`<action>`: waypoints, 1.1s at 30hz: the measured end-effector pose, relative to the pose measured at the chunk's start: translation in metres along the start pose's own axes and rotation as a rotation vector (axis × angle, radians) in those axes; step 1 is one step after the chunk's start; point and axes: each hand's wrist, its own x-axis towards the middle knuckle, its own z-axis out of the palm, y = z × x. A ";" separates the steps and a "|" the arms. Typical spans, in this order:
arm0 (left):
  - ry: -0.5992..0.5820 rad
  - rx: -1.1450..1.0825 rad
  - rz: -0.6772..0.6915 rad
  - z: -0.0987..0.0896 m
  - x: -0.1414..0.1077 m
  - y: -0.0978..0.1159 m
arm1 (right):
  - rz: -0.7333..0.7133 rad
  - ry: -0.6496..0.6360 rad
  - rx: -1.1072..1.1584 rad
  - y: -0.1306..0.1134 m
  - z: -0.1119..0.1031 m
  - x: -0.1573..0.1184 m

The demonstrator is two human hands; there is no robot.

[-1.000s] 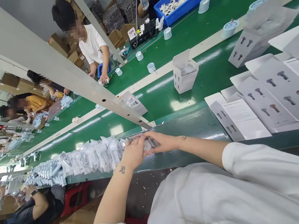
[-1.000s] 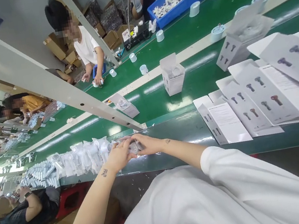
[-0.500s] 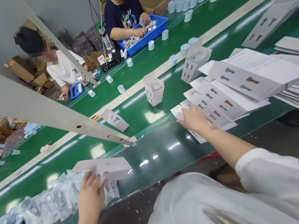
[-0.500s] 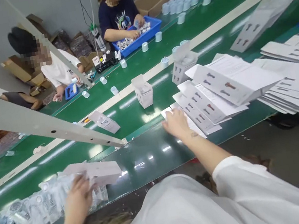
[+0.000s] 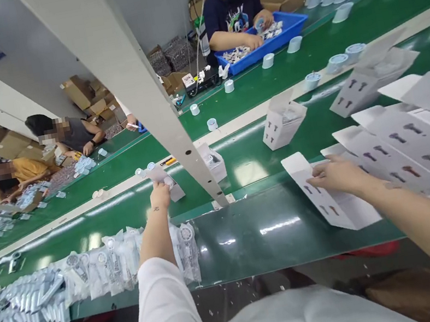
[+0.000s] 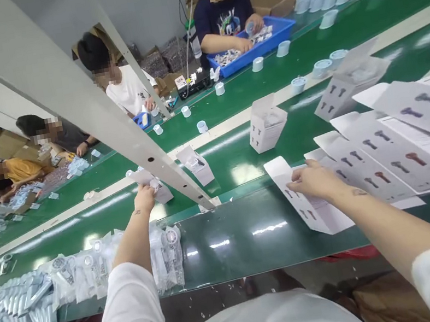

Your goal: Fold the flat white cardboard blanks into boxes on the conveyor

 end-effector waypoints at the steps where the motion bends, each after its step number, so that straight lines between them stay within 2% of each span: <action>1: -0.004 -0.013 0.005 0.002 0.003 -0.002 | 0.012 -0.004 0.006 -0.010 -0.005 -0.007; 4: 0.010 -0.059 -0.009 -0.003 0.000 -0.015 | -0.066 0.122 0.060 -0.051 -0.010 -0.039; 6: 0.041 -0.089 -0.081 -0.013 -0.020 -0.030 | -0.183 0.232 0.090 -0.085 -0.003 -0.066; 8: 0.087 -0.104 -0.232 -0.020 -0.058 -0.049 | -0.313 0.295 0.107 -0.116 0.012 -0.092; 10: 0.115 -0.115 -0.421 -0.016 -0.109 -0.061 | -0.437 0.339 0.118 -0.140 0.032 -0.113; 12: 0.078 -0.150 -0.556 0.002 -0.161 -0.061 | -0.542 0.373 0.118 -0.157 0.051 -0.129; 14: 0.009 -0.216 -0.595 0.031 -0.200 -0.048 | -0.619 0.374 0.115 -0.167 0.065 -0.137; 16: -0.036 -0.270 -0.607 0.066 -0.222 -0.027 | -0.674 0.308 0.112 -0.171 0.072 -0.138; 18: -0.042 -0.306 -0.617 0.095 -0.229 -0.007 | -0.700 0.178 0.105 -0.173 0.072 -0.135; 20: -0.012 -0.336 -0.629 0.114 -0.229 0.009 | -0.699 0.043 0.110 -0.173 0.068 -0.127; 22: 0.047 -0.369 -0.649 0.123 -0.228 0.016 | -0.694 -0.075 0.126 -0.175 0.061 -0.118; 25: 0.144 -0.433 -0.685 0.121 -0.229 0.017 | -0.726 -0.256 0.131 -0.181 0.048 -0.104; 28: 0.224 -0.511 -0.696 0.108 -0.232 0.013 | -0.788 -0.386 0.153 -0.188 0.037 -0.091; 31: 0.267 -0.596 -0.661 0.086 -0.243 0.013 | -0.836 -0.439 0.205 -0.193 0.032 -0.080; 33: 0.331 -0.753 -0.558 0.064 -0.256 0.018 | -0.848 -0.493 0.258 -0.193 0.032 -0.073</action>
